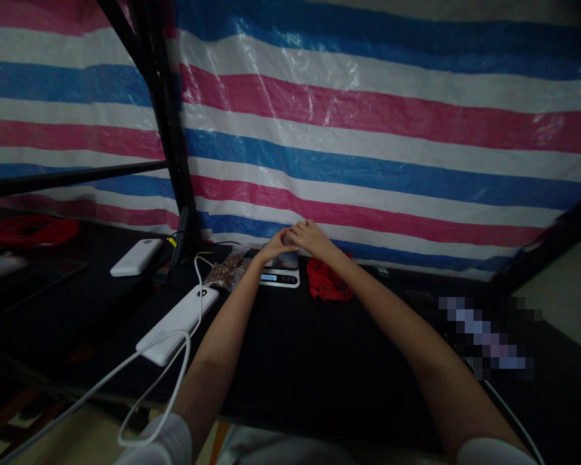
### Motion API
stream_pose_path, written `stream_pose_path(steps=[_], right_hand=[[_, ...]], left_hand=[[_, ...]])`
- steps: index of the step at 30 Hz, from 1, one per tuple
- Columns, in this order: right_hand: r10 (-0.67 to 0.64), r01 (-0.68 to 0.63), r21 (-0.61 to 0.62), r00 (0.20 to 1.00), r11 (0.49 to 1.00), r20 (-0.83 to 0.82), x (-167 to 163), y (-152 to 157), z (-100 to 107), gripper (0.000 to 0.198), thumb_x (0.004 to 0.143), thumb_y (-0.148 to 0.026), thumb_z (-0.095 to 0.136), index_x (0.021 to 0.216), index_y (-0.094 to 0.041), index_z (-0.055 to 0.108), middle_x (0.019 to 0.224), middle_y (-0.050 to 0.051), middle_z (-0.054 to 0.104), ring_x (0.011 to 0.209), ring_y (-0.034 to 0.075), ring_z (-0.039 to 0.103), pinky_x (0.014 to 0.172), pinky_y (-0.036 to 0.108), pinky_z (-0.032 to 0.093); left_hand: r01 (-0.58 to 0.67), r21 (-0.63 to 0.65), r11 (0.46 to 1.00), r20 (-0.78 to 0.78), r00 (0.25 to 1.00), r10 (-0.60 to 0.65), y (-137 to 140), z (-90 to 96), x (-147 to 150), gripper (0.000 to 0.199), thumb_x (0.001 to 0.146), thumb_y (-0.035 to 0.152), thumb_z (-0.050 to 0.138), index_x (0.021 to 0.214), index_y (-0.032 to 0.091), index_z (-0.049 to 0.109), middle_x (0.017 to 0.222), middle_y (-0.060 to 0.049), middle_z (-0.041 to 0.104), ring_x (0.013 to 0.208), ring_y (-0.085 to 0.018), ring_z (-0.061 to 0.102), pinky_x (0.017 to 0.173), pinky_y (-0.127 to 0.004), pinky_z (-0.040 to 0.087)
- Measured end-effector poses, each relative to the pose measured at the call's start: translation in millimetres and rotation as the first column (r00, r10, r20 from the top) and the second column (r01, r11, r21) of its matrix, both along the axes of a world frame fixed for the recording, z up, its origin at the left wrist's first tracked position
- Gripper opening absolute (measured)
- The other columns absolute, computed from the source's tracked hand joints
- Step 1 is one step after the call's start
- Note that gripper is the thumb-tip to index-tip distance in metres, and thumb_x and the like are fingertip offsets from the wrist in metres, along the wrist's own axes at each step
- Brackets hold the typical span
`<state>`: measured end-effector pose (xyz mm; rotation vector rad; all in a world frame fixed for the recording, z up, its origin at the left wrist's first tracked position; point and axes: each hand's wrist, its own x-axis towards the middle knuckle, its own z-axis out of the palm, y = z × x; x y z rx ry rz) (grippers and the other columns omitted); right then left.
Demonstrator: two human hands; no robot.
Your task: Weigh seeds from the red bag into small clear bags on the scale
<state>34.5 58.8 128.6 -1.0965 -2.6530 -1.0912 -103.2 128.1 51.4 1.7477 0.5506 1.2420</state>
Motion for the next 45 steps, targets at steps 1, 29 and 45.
stream_pose_path(steps=[1, 29, 45], right_hand=[[0.01, -0.01, 0.006, 1.0, 1.0, 0.024, 1, 0, 0, 0.029, 0.088, -0.012, 0.03, 0.107, -0.012, 0.053, 0.104, 0.013, 0.056, 0.095, 0.024, 0.044, 0.082, 0.037, 0.027], [-0.479, -0.134, -0.623, 0.524, 0.77, -0.704, 126, -136, -97, 0.038, 0.073, -0.032, 0.061, 0.11, -0.024, 0.057, 0.11, 0.004, 0.061, 0.099, 0.023, 0.055, 0.09, 0.039, 0.038], [-0.549, 0.106, -0.693, 0.699, 0.713, -0.458, 139, -118, -78, 0.039, 0.077, -0.046, 0.053, 0.109, -0.024, 0.056, 0.091, 0.003, 0.066, 0.085, 0.019, 0.059, 0.077, 0.033, 0.037]], left_hand=[[-0.01, 0.007, 1.0, -0.016, 1.0, 0.01, 0, 1.2, 0, 0.051, 0.05, 0.021, 0.077, 0.097, 0.017, 0.059, 0.099, -0.005, 0.06, 0.095, -0.019, 0.054, 0.09, -0.031, 0.039], [0.481, 0.41, 0.775, -0.757, 0.654, -0.005, -61, 4.0, 125, 0.042, 0.082, 0.023, 0.049, 0.122, 0.013, 0.044, 0.126, -0.011, 0.049, 0.116, -0.019, 0.044, 0.099, -0.03, 0.031], [0.218, 0.688, 0.692, -0.717, 0.358, 0.599, -58, 1.0, 86, 0.023, 0.076, 0.025, 0.053, 0.086, 0.009, 0.065, 0.101, -0.017, 0.057, 0.103, -0.028, 0.045, 0.089, -0.04, 0.032]])
